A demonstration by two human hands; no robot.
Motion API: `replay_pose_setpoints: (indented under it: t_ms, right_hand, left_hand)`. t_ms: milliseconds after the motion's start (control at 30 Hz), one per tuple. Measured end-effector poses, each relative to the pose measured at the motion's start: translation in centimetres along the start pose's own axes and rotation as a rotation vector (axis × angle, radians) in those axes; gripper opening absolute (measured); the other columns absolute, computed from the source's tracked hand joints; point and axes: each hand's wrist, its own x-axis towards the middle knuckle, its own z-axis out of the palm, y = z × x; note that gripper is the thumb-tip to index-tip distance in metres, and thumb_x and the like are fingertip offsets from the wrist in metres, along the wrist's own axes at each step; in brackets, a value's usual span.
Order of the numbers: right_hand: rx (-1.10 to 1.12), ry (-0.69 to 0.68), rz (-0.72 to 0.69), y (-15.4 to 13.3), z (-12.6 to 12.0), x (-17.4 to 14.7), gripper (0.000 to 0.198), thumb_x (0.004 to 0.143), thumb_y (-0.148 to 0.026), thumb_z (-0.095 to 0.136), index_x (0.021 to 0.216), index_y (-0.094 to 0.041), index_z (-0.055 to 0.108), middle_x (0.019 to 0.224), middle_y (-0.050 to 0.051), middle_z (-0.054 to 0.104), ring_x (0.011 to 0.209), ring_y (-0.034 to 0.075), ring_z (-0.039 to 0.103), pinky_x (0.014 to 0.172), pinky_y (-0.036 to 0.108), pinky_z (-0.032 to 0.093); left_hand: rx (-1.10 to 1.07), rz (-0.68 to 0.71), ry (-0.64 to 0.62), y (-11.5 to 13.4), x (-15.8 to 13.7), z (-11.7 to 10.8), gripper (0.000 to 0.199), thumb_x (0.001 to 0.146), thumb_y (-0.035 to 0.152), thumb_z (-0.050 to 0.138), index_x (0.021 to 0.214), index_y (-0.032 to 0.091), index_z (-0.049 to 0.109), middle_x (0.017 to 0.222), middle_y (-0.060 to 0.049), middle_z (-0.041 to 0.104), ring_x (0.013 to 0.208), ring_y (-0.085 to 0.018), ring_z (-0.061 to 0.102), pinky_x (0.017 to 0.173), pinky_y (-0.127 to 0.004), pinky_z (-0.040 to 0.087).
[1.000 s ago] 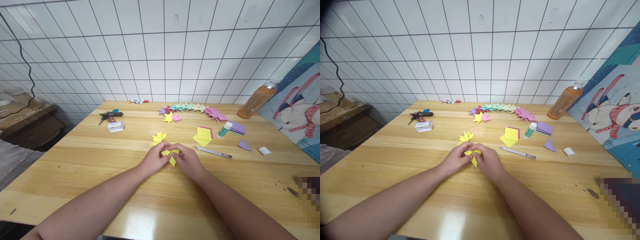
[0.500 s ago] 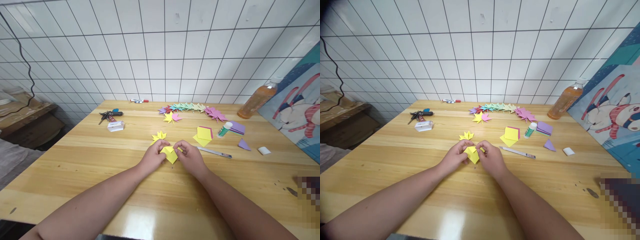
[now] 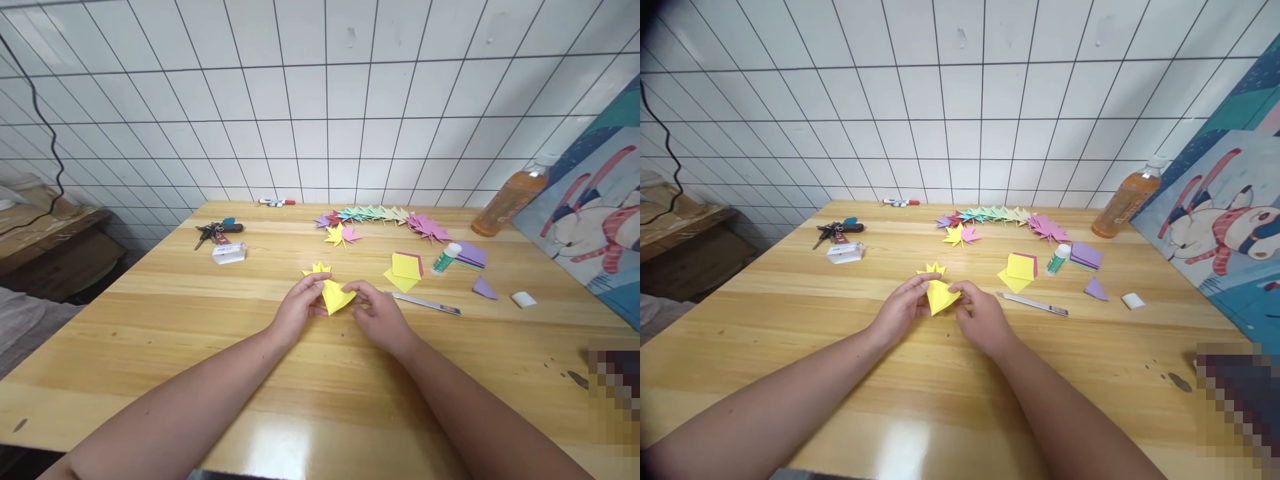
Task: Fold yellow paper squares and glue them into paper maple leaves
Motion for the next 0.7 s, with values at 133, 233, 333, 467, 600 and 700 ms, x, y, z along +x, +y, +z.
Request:
replay_pose_setpoints:
  t_ms: [133,233,333,467,600,700]
  right_hand:
    - [-0.030,0.020,-0.008,0.15,0.23,0.25,0.024,0.076,-0.022,0.053,0.100,-0.023,0.059,0.089,0.002,0.067,0.081,0.015,0.063,0.063,0.024,0.052]
    - [-0.059,0.052,-0.050,0.46,0.35,0.40,0.016,0.077,-0.025,0.055,0.092,-0.023,0.062,0.091,0.002,0.066,0.077,0.013,0.063,0.065,0.024,0.052]
    - [-0.105,0.051,-0.075,0.53,0.31,0.43,0.011,0.076,-0.025,0.057,0.085,-0.022,0.063,0.090,0.003,0.065,0.075,0.013,0.061,0.064,0.024,0.051]
    - [-0.091,0.062,-0.043,0.18,0.29,0.42,0.014,0.074,-0.024,0.059,0.088,-0.022,0.058,0.083,0.000,0.063,0.070,0.012,0.059,0.060,0.024,0.049]
    - [0.047,0.053,0.043,0.21,0.47,0.54,0.029,0.073,-0.025,0.060,0.101,-0.022,0.052,0.078,-0.001,0.062,0.064,0.011,0.056,0.062,0.025,0.048]
    - [0.150,0.007,0.153,0.49,0.56,0.70,0.022,0.072,-0.031,0.062,0.090,-0.019,0.058,0.073,0.000,0.059,0.063,0.012,0.055,0.058,0.025,0.049]
  left_hand:
    - [-0.005,0.024,0.032,-0.27,0.04,0.05,0.046,0.078,0.052,0.053,0.108,0.017,0.059,0.093,-0.008,0.065,0.074,-0.018,0.060,0.059,-0.026,0.047]
    - [0.017,0.022,0.036,-0.48,0.12,0.15,0.045,0.078,0.053,0.051,0.101,0.015,0.060,0.088,-0.008,0.066,0.075,-0.018,0.060,0.060,-0.026,0.046]
    - [0.100,0.035,-0.005,-0.63,0.18,0.35,0.036,0.073,0.044,0.062,0.095,0.015,0.061,0.078,-0.003,0.064,0.066,-0.013,0.056,0.058,-0.022,0.042]
    - [0.177,0.074,-0.058,-0.69,0.15,0.64,0.029,0.070,0.040,0.066,0.084,0.016,0.059,0.064,0.003,0.057,0.056,-0.009,0.049,0.055,-0.021,0.039]
    - [0.240,0.087,-0.068,-0.67,0.04,0.80,0.026,0.071,0.039,0.064,0.078,0.016,0.056,0.061,0.004,0.054,0.054,-0.008,0.047,0.054,-0.020,0.038]
    - [0.282,0.106,-0.071,-0.78,-0.01,0.82,0.023,0.072,0.037,0.062,0.076,0.016,0.054,0.059,0.004,0.052,0.052,-0.008,0.045,0.053,-0.020,0.036]
